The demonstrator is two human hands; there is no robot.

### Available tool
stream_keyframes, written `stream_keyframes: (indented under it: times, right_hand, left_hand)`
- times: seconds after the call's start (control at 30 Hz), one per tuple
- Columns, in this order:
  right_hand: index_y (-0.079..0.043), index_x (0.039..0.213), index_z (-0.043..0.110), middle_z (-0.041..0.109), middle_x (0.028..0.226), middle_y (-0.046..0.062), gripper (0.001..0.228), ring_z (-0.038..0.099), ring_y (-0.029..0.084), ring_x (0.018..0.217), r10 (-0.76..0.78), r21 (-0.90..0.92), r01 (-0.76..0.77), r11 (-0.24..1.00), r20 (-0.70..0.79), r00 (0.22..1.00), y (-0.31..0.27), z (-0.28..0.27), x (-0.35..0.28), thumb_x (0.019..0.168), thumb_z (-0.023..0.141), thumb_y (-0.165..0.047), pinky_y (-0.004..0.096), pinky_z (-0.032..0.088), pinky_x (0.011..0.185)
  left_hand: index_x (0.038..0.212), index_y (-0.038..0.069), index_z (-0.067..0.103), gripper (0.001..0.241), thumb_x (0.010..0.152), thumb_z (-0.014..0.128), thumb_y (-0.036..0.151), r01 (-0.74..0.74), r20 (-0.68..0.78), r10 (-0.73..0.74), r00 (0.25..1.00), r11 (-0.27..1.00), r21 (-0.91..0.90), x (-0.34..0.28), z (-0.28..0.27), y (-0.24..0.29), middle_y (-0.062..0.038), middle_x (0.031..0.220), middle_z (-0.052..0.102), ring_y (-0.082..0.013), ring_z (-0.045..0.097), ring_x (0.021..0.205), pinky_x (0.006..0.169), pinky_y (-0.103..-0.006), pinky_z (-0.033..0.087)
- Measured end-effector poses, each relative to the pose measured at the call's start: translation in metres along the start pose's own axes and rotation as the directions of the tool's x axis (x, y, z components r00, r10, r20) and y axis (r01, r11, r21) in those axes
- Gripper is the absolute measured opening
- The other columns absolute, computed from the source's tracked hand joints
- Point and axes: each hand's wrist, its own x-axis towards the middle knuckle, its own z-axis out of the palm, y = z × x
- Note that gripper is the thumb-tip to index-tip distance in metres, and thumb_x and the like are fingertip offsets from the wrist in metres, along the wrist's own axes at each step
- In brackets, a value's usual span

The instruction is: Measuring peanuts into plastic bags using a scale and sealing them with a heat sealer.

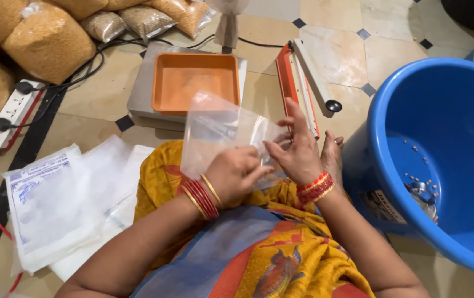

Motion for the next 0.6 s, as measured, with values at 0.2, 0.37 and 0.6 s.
stream_keyframes:
  times: [0.2,0.37,0.6]
  right_hand:
    - [-0.013,0.103,0.077,0.068,0.108,0.008,0.032,0.071,0.020,0.085,-0.117,-0.315,0.087,0.945,-0.075,0.990,0.028,-0.008,-0.011,0.078,0.068,0.005,0.033,0.056,0.080]
    - [-0.011,0.097,0.077,0.069,0.109,0.009,0.030,0.070,0.023,0.086,-0.123,-0.386,0.045,0.922,-0.181,0.976,0.021,-0.008,-0.022,0.078,0.062,0.007,0.034,0.055,0.075]
    - [-0.008,0.101,0.076,0.073,0.102,0.010,0.034,0.072,0.023,0.080,0.134,-0.161,-0.130,0.978,0.018,0.991,0.032,-0.022,-0.041,0.076,0.057,0.007,0.032,0.057,0.070]
  left_hand:
    - [0.082,0.004,0.064,0.017,0.096,0.068,0.013,-0.029,-0.161,0.063,0.985,0.978,0.205,0.000,-0.003,-0.005,-0.011,0.080,0.062,-0.0291,0.063,0.066,0.062,-0.0408,0.051]
    - [0.103,0.008,0.067,0.014,0.090,0.063,0.007,-0.206,0.025,0.214,0.976,0.887,0.413,-0.004,0.005,0.009,-0.011,0.091,0.062,-0.0310,0.064,0.071,0.062,-0.0424,0.051]
    - [0.099,0.009,0.070,0.018,0.083,0.062,0.006,-0.077,0.348,-0.104,0.932,0.880,0.468,-0.026,0.028,-0.035,-0.012,0.107,0.063,-0.0320,0.065,0.095,0.080,-0.0433,0.055]
